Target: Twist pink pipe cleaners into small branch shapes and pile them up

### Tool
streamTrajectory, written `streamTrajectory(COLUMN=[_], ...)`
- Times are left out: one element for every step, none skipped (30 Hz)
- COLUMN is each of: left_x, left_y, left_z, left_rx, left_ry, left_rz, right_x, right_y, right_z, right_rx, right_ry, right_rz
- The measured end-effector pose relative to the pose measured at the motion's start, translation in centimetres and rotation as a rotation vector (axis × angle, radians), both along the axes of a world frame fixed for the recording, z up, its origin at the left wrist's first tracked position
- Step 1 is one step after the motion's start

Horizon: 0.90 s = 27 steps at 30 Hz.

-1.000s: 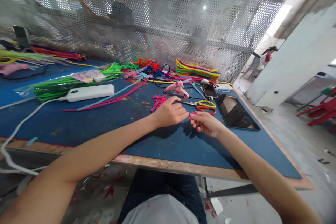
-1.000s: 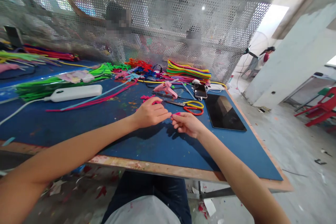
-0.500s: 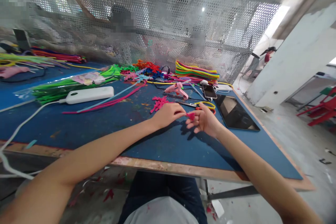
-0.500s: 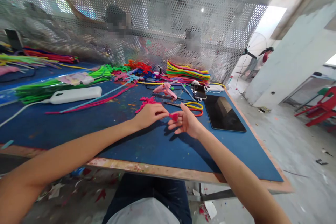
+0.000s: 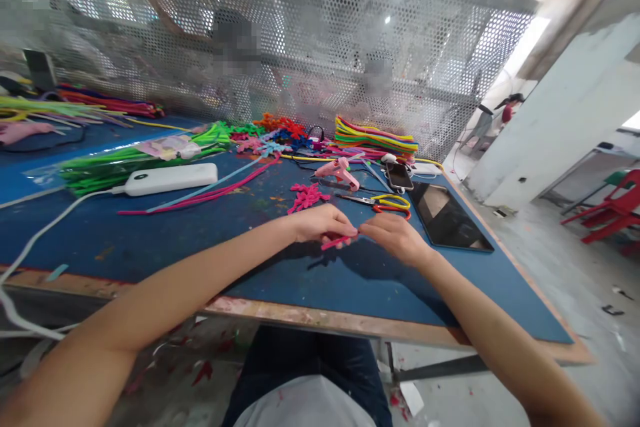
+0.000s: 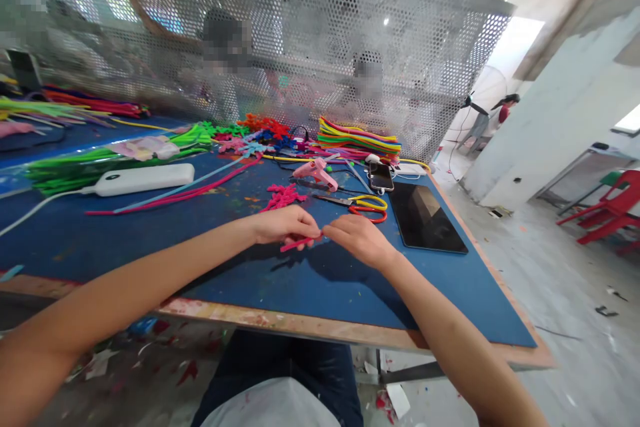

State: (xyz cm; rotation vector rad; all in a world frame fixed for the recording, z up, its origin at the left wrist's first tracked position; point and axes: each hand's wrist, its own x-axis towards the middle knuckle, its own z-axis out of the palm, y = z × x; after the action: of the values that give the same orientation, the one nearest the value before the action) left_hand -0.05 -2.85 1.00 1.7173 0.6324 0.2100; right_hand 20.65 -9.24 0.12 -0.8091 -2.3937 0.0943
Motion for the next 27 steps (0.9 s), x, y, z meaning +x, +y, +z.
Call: streamTrajectory(left_x=[-0.1, -0.1, -0.1, 0.0, 0.2, 0.4, 0.6, 0.9, 1.1, 1.4, 1.5, 1.7, 1.8, 1.9, 2.0, 2.1, 2.1, 2.1, 2.1, 2.1, 2.1, 2.0, 1.9, 1.9, 1.8, 1.8, 1.9], left_y=[0.0, -0.1, -0.2, -0.4, -0.6, -0.8, -1.0, -1.1, -1.3, -1.4, -1.5, -1.7, -1.9, -2.0, -2.2, -2.3, -2.4, -2.4, -2.3, -2.1, -1.9, -1.6, -1.3, -1.0, -0.9, -0.8, -0.8], left_z=[0.0, 0.0, 0.0, -0.1, -0.2, -0.4, -0.6, -0.8, -1.0, -1.2, -1.3, -1.5, -1.6, -1.7, -1.8, -1.9, -1.9, -1.9, -2.0, -2.0, -2.0, -2.0, -2.1, -2.2, -2.3, -2.4, -2.4], left_rx=[-0.244, -0.432, -0.556, -0.620, -0.639, -0.632, -0.615, -0.602, -0.595, -0.594, -0.601, -0.612, -0.624, -0.632, -0.634, -0.632, -0.625, -0.613, -0.594, -0.571, -0.549, -0.529, -0.515, -0.509, -0.514, -0.528, -0.545], left_ry=[0.008, 0.001, -0.023, -0.061, -0.115, -0.182, -0.255, -0.331, -0.401, -0.463, -0.513, -0.550, -0.574, -0.586, -0.589, -0.585, -0.579, -0.570, -0.559, -0.550, -0.547, -0.545, -0.545, -0.546, -0.550, -0.554, -0.557], left_rz=[-0.075, -0.131, -0.156, -0.151, -0.113, -0.049, 0.030, 0.109, 0.179, 0.237, 0.278, 0.306, 0.327, 0.346, 0.361, 0.369, 0.371, 0.367, 0.362, 0.365, 0.376, 0.396, 0.422, 0.447, 0.466, 0.477, 0.479], right_x=[0.3, 0.4, 0.6, 0.6, 0.5, 0.3, 0.1, -0.2, -0.4, -0.7, -0.9, -1.0, -1.1, -1.1, -1.1, -1.0, -0.9, -0.9, -0.8, -0.8, -0.7, -0.8, -0.8, -0.9, -0.9, -1.0, -1.1], right_y=[-0.2, -0.4, -0.5, -0.6, -0.7, -0.6, -0.6, -0.5, -0.5, -0.4, -0.4, -0.4, -0.4, -0.4, -0.4, -0.4, -0.5, -0.5, -0.5, -0.5, -0.5, -0.6, -0.6, -0.6, -0.5, -0.5, -0.5], right_z=[0.3, 0.5, 0.6, 0.6, 0.6, 0.5, 0.3, 0.1, 0.0, -0.2, -0.3, -0.3, -0.3, -0.3, -0.3, -0.2, -0.2, -0.2, -0.1, -0.1, -0.1, -0.1, -0.1, 0.0, 0.0, 0.0, 0.0], right_rx=[0.137, 0.243, 0.322, 0.373, 0.408, 0.432, 0.453, 0.475, 0.496, 0.510, 0.519, 0.518, 0.515, 0.511, 0.512, 0.519, 0.527, 0.530, 0.527, 0.511, 0.485, 0.454, 0.425, 0.406, 0.398, 0.399, 0.409], right_ry=[-0.089, -0.146, -0.171, -0.167, -0.130, -0.061, 0.032, 0.125, 0.190, 0.207, 0.177, 0.116, 0.053, 0.004, -0.020, -0.026, -0.026, -0.027, -0.025, -0.016, 0.005, 0.032, 0.055, 0.066, 0.055, 0.024, -0.021], right_rz=[0.049, 0.077, 0.085, 0.077, 0.051, 0.001, -0.070, -0.147, -0.209, -0.243, -0.245, -0.226, -0.199, -0.176, -0.161, -0.154, -0.147, -0.140, -0.136, -0.136, -0.142, -0.154, -0.166, -0.176, -0.183, -0.190, -0.194])
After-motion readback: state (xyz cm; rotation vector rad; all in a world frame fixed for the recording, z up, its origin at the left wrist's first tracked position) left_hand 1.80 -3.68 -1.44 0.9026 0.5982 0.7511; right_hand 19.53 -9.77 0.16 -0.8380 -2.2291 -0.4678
